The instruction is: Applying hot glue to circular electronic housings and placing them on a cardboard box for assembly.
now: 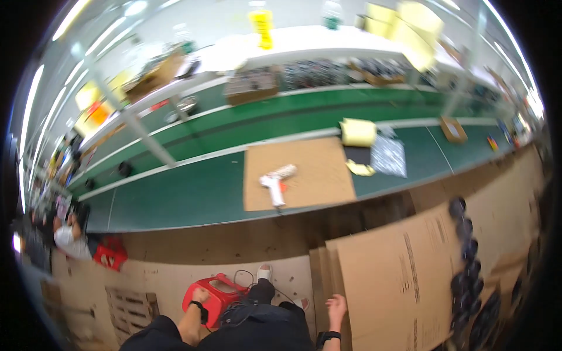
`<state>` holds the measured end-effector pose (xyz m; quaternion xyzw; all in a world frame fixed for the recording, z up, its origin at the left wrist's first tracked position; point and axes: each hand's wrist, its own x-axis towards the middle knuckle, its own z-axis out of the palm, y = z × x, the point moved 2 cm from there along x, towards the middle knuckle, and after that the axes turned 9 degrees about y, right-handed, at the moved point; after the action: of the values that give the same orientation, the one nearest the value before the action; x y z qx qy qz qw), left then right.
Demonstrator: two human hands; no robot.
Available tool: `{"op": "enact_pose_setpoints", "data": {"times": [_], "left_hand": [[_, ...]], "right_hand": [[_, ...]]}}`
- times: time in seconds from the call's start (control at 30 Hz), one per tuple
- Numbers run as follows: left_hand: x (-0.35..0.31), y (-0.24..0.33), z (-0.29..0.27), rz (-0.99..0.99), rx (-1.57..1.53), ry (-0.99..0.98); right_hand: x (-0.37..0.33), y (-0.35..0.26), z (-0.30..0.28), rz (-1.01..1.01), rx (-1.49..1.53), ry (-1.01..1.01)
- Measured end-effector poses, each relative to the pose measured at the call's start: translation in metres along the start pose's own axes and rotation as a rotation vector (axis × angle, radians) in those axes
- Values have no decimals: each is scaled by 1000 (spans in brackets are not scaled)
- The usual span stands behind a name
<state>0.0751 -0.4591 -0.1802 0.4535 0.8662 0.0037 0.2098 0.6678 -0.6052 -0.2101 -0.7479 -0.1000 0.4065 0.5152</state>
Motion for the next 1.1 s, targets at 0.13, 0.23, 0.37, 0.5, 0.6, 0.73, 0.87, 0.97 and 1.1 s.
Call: {"op": "enact_pose_setpoints", "data": {"times": [0.13,0.23,0.37,0.5,0.6,0.73,0.87,0.97,1.1], "left_hand": [[-91,-12,71,92,-357,-371],[-118,-14,78,320,-320,-137],[-94,-50,88,75,-541,-104],[-20,-58,64,-54,-667,-238],[62,-50,42,-96,-662,-367],[159,-54,8,-64,-740,-485],[208,-5,-4,-178,-864,-436],[200,24,0,-155,-880,-517],[200,-9,62,-101,-1054,-350]], "right_hand": [[-3,-55,117,-53,-566,-771],[12,-76,166,-119,-744,-797],[62,-95,205,18,-742,-553],[125,-120,239,-306,-640,-400],[135,-172,293,-700,-686,-192],[120,-249,357,-679,-724,-66],[145,-296,372,-504,-907,-62],[154,-297,392,-557,-1034,-24],[169,-291,411,-594,-1080,62]]}}
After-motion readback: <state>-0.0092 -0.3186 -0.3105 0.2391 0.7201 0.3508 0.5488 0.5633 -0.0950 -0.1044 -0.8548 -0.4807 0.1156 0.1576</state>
